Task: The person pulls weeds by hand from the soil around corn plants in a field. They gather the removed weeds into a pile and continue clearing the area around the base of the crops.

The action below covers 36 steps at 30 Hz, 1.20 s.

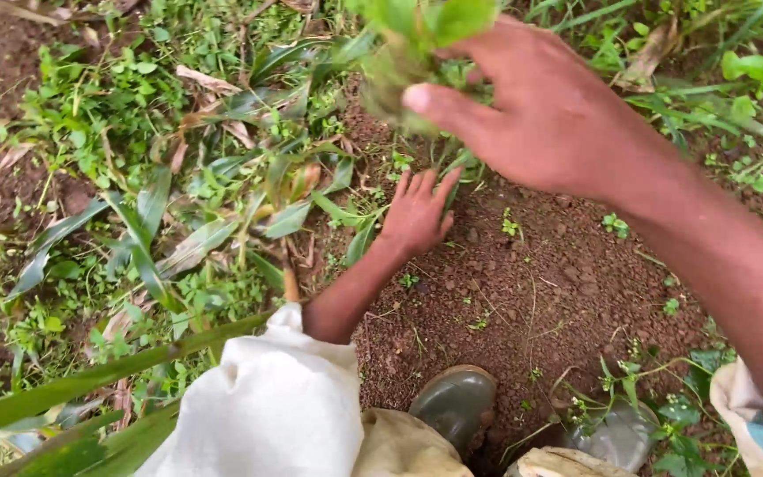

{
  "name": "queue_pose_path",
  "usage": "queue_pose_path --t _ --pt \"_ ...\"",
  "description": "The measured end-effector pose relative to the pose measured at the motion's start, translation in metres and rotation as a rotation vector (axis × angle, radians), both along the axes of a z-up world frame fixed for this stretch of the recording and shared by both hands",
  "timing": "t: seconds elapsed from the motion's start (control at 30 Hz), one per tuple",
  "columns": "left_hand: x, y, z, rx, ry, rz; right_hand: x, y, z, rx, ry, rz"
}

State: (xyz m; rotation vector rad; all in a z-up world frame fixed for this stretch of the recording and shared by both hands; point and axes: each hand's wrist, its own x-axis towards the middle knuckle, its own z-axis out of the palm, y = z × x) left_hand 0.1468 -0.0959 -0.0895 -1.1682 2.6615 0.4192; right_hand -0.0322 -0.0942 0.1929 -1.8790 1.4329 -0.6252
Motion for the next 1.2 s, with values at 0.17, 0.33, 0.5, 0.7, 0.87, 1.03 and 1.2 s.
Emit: queue_pose_path --t 0.17,0.33,0.5,0.7,0.87,1.03,1.2 --pt "-0.005 0.001 0.015 0.001 0.002 0.028 0.007 -0.008 0.008 0.131 0.213 0.093" --pt "-0.014 -0.002 0.011 -0.092 0.057 0.02 -0.013 0.008 -0.009 0.27 0.388 0.169" --pt "-0.023 -0.007 0.019 -0.129 0.202 0.052 -0.046 0.015 0.002 0.546 0.64 -0.05" --pt "-0.024 -0.024 0.027 -0.126 0.274 -0.053 -0.094 0.009 0.027 0.607 0.813 -0.068" --pt "-0.033 -0.03 0.051 -0.076 0.44 -0.016 -0.096 0.025 -0.01 0.892 0.692 0.007" --pt "-0.041 -0.039 0.103 0.056 0.383 0.079 -0.128 0.064 -0.094 0.969 0.569 0.152" --pt "-0.086 -0.05 0.257 0.507 -0.232 0.26 -0.146 0.094 -0.135 1.166 0.46 0.347"
